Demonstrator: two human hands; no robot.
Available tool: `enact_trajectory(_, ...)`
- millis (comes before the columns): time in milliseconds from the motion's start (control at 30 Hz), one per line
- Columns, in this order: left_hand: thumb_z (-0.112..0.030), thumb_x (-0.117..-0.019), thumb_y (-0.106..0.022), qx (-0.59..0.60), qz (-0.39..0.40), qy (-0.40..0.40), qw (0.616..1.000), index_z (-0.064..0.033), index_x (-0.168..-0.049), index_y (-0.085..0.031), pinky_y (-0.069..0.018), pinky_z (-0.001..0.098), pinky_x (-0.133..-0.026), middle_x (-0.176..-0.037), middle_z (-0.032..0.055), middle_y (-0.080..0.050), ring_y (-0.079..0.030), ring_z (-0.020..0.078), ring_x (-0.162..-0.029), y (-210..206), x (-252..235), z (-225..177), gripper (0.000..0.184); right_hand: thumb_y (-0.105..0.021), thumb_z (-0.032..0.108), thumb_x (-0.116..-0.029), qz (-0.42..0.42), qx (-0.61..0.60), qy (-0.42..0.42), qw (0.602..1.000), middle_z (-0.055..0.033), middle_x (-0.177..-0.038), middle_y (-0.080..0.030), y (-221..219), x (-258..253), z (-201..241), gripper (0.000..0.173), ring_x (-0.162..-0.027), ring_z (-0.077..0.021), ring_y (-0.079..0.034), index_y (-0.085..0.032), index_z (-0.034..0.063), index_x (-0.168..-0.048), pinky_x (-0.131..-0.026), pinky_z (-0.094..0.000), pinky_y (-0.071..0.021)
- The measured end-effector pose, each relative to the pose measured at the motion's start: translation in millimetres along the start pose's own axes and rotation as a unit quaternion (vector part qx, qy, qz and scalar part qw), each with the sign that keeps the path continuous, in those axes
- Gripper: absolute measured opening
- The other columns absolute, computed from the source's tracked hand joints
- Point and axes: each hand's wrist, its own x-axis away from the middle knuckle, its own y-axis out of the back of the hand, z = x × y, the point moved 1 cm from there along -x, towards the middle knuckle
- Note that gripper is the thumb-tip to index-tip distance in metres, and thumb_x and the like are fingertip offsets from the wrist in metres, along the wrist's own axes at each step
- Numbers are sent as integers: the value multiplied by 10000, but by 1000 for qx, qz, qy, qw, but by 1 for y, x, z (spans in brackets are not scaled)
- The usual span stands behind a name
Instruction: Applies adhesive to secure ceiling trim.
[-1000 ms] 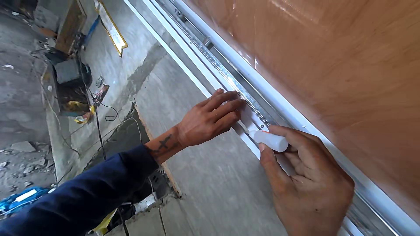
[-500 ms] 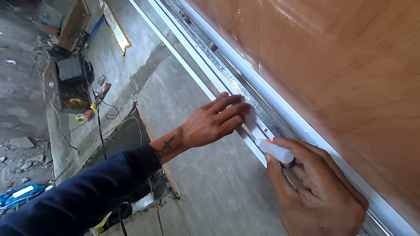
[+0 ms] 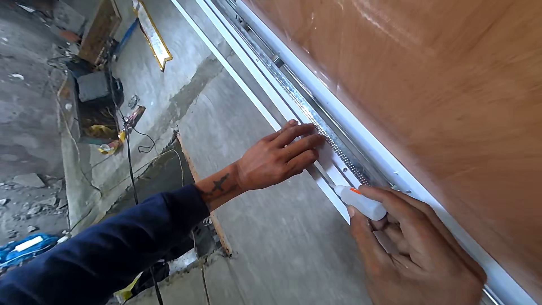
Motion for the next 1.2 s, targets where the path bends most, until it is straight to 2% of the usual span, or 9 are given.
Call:
enact_trajectory(67, -151, -1001, -628, 0, -1, 0, 1000, -53, -1065, -700, -435, 499, -1144, -1327, 145, -665, -575, 359, -1317, 0, 0, 0, 137, -739, 94, -888, -1, -5, 1, 1000, -124, -1052, -704, 0, 0, 0, 226, -794, -52, -658, -744, -5, -1091, -629, -156, -555)
enact_trajectory(233, -145, -1006, -623, 3, -6, -4, 1000, -54, -1038, -692, -451, 500, -1127, -1301, 152, -678, -593, 366, -1294, 0, -2, 1, 119, -724, 96, -907, 5, 24, 23, 999, -139, -1067, -695, 7, 1, 5, 217, -836, -53, -662, -737, -2, -1101, -658, -143, -553)
enact_trajectory(433, -145, -1007, -622, 6, -7, -3, 1000, -49, -1051, -693, -447, 504, -1130, -1304, 159, -678, -590, 373, -1298, -1, -1, 1, 127, -716, 118, -915, 22, 54, 19, 998, -148, -1048, -690, 9, 3, 6, 226, -751, -43, -597, -740, 4, -1109, -603, -143, -478)
enact_trajectory(533, -147, -1009, -622, 4, -2, -2, 1000, -55, -1041, -686, -458, 506, -1120, -1306, 156, -675, -593, 374, -1294, 0, -1, 1, 116, -724, 114, -913, 23, 45, 16, 999, -147, -1054, -690, 10, 4, 5, 227, -746, -41, -600, -741, 7, -1112, -593, -143, -479)
enact_trajectory(733, -137, -1007, -621, 0, -4, -14, 1000, -57, -1055, -682, -456, 505, -1122, -1301, 154, -679, -593, 371, -1295, 0, -1, 2, 112, -732, 103, -912, -7, 10, 24, 1000, -141, -1078, -681, 21, 12, 10, 237, -834, -54, -650, -718, -6, -1123, -666, -141, -544)
enact_trajectory(900, -81, -1028, -572, 1, -16, -60, 998, -74, -1126, -656, -477, 525, -1099, -1314, 182, -667, -593, 388, -1291, 1, 1, 9, 129, -732, 50, -887, -52, -81, -17, 995, -110, -1059, -699, 42, 28, 17, 235, -941, -116, -704, -696, -45, -1099, -774, -230, -623)
enact_trajectory(967, -65, -1033, -551, 3, -20, -76, 997, -77, -1176, -659, -478, 535, -1091, -1320, 196, -662, -591, 398, -1291, 2, 3, 11, 180, -727, 28, -879, -83, -100, -27, 991, -108, -1043, -698, 47, 35, 20, 230, -945, -125, -703, -687, -71, -1083, -795, -251, -622)
enact_trajectory(1100, -50, -1029, -552, 21, -24, -88, 996, -75, -1174, -694, -478, 555, -1086, -1334, 218, -652, -582, 412, -1302, 3, 4, 14, 204, -729, 6, -878, -115, -120, -56, 984, -76, -1067, -691, 51, 45, 17, 245, -982, -122, -705, -671, -84, -1098, -849, -275, -629)
enact_trajectory(1200, -41, -1024, -555, 19, -23, -93, 995, -66, -1174, -705, -472, 562, -1092, -1329, 220, -655, -583, 421, -1298, 3, 5, 14, 214, -693, 32, -911, -88, -99, -27, 991, -37, -1059, -702, 56, 47, 2, 212, -989, -80, -694, -654, -58, -1099, -866, -245, -603)
